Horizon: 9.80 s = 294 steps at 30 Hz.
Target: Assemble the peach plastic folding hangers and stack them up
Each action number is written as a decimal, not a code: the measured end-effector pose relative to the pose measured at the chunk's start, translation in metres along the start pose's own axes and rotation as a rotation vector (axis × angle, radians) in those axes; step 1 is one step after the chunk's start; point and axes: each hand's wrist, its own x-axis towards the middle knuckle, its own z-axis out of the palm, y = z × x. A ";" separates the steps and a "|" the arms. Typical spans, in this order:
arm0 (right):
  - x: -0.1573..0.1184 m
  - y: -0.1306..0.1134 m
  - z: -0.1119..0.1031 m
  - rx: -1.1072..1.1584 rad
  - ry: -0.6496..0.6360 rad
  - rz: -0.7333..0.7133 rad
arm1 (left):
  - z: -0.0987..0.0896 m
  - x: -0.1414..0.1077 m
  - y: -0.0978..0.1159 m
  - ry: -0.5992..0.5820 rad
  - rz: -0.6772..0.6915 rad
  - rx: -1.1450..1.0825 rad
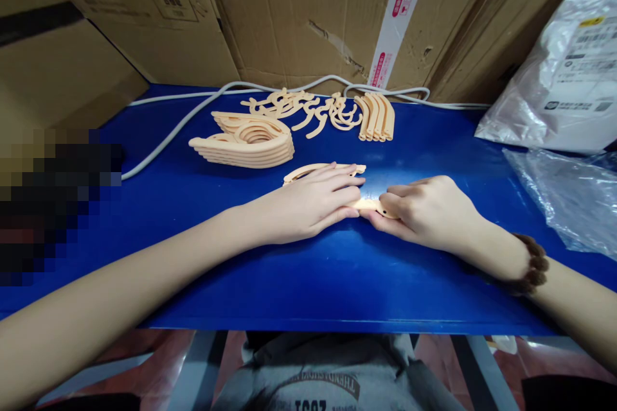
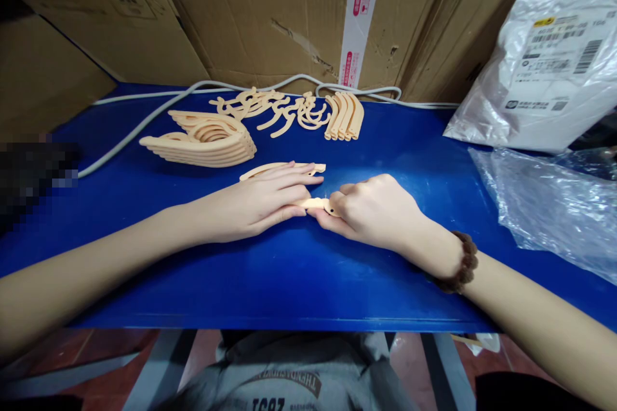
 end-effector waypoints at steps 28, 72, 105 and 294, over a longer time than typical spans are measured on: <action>0.007 0.000 -0.001 0.155 0.144 -0.268 | -0.006 -0.001 -0.019 0.225 -0.283 -0.477; 0.003 -0.008 0.013 0.656 0.020 -0.106 | -0.004 0.002 -0.012 0.234 -0.281 -0.278; 0.008 0.008 0.018 0.383 0.099 0.075 | -0.013 -0.001 -0.026 0.197 -0.207 -0.141; 0.009 0.020 0.022 0.212 -0.009 0.001 | -0.109 -0.094 -0.121 0.160 -0.738 0.165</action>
